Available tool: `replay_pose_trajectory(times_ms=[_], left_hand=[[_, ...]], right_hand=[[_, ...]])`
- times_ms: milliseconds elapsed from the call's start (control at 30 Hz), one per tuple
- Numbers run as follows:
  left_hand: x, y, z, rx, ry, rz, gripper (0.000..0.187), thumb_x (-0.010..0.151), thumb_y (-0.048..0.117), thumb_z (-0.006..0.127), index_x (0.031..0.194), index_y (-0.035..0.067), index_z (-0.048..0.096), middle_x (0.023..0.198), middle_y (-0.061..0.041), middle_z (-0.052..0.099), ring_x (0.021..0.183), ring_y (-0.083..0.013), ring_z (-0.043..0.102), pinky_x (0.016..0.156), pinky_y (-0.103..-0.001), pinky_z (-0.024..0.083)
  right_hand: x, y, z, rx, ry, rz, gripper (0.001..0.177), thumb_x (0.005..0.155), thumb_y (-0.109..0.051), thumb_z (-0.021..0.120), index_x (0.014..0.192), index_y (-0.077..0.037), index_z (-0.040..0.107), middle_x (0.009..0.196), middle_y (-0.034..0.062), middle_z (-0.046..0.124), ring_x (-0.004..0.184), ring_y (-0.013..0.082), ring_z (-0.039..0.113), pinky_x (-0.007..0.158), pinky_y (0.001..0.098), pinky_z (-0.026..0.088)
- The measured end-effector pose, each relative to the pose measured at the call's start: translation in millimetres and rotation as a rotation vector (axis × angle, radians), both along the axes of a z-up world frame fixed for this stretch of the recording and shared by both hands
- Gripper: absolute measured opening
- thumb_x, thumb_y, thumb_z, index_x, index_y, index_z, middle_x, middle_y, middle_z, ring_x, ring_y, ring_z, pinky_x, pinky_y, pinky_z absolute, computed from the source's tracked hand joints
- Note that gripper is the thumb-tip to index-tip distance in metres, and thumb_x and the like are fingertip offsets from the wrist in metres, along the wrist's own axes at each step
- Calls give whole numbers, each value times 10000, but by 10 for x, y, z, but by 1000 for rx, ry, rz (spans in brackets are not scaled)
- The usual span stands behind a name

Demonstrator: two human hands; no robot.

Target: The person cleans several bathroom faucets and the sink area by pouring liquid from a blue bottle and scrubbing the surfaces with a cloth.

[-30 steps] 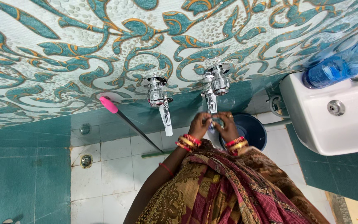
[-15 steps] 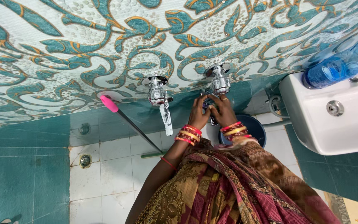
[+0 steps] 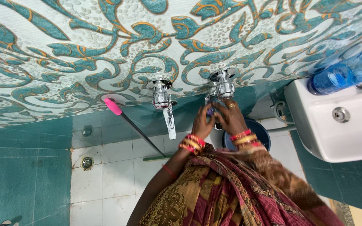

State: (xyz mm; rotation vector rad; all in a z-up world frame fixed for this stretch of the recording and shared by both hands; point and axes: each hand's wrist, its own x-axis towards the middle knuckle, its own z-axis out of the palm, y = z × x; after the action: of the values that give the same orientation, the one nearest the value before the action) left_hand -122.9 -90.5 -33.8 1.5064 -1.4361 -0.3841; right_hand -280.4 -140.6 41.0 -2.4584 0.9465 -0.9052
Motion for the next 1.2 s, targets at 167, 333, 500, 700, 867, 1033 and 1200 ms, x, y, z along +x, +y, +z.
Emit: replay_pose_trajectory(times_ms=[167,333,500,700,867,1033,1200], left_hand=[[86,-197,-2,153,4,-4,523,918,115,650,1419,20,531,1248,-239,619,1052,-454,638,865,-474,545],[108,271,67,187,155,-234,395,930,88,673,1325,78,645,1261,-152,700,1104,-301,719,936,-383,576],[13,369,311,106,178,-164,403,941,123,719,1330,70,629,1242,-154,692,1063,-280,721,923,-369,575],[120,50,333,72,48,-36,599,932,157,704,1482,51,491,1424,-214,561,1302,-384,563,1086,-442,466],[190,42,145,140,13,-47,700,919,172,712,1541,48,413,1545,-233,465,1404,-417,467,1147,-466,404],[210,151,31,304,130,-82,749,898,206,685,1570,99,373,1504,-195,490,1278,-360,584,1062,-462,482],[183,188,-73,328,144,-52,702,957,261,682,1575,136,373,1506,-173,494,1256,-350,602,971,-449,537]], right_hand=[[146,-134,-248,109,-37,-58,464,919,-163,737,1370,-106,645,1278,247,593,1139,451,587,945,503,503],[-126,334,-475,123,-169,-65,412,895,-127,717,1303,-112,659,1298,235,604,1160,428,617,903,454,529],[-220,224,-514,112,-256,-14,284,951,-121,704,1232,-81,691,1259,166,630,1182,360,638,957,431,528],[130,-713,-1162,493,189,-184,294,1073,-302,650,1021,-34,759,827,203,711,747,295,681,757,382,510],[72,-906,-1779,493,-507,-59,167,1001,-179,681,1063,-25,699,892,83,669,796,158,584,714,305,483],[90,-867,-1855,766,-601,-114,208,937,-158,669,1105,-47,719,930,-26,700,807,77,570,735,265,479],[136,-930,-1896,841,-599,-217,217,993,-184,663,1140,-28,690,844,20,607,726,140,481,639,334,387]])
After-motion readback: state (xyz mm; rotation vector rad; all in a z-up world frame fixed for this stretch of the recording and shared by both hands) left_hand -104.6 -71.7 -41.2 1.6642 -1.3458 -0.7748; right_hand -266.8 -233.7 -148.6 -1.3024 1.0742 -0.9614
